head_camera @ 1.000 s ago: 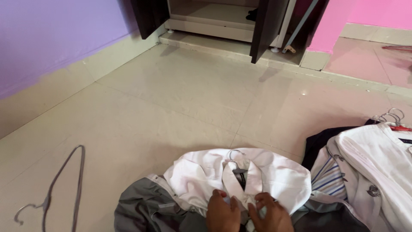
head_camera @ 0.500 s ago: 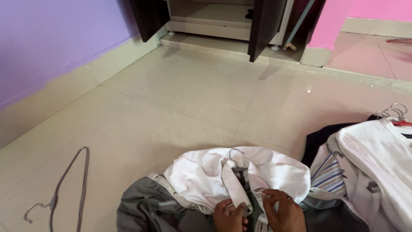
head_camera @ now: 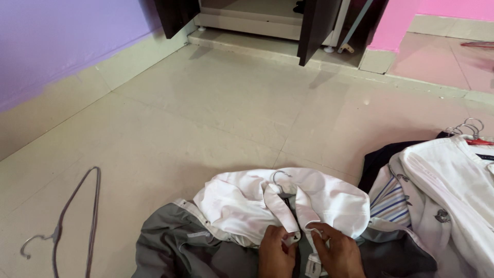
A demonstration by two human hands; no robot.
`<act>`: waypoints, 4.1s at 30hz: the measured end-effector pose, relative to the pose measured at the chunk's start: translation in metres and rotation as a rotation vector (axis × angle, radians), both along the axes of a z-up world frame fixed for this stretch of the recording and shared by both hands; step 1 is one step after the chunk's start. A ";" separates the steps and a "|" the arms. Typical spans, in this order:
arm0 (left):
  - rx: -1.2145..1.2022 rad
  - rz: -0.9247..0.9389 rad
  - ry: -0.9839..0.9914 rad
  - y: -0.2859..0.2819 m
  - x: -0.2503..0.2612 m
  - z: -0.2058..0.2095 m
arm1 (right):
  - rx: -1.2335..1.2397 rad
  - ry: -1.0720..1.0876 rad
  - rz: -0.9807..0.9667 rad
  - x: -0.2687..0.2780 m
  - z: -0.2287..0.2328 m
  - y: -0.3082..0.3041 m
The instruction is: The person buttons a white shirt while sitting on the floor. They then lift the shirt on a hanger to display it, place it down, and pick up a pair of white shorts to display them as well.
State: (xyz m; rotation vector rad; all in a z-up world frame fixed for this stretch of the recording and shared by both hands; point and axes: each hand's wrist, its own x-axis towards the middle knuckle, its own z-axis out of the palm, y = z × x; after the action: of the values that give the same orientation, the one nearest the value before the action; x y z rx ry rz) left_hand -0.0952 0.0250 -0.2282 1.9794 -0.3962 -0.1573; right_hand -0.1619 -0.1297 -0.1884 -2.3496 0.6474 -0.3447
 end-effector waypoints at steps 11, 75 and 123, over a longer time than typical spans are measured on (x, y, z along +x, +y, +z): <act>0.039 0.063 -0.038 -0.004 -0.005 0.029 | 0.086 0.085 0.060 0.000 0.010 -0.005; -0.459 -0.073 0.645 0.005 0.010 0.037 | 0.178 -0.136 0.142 -0.005 0.022 0.017; -0.407 0.002 0.712 0.006 0.014 0.043 | 0.554 -0.087 0.077 0.000 -0.015 0.006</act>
State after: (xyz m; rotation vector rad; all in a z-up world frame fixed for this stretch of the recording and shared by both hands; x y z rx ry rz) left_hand -0.0811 0.0306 -0.1850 1.4059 0.0417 -0.6978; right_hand -0.1615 -0.1238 -0.2037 -1.8135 0.5274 -0.1986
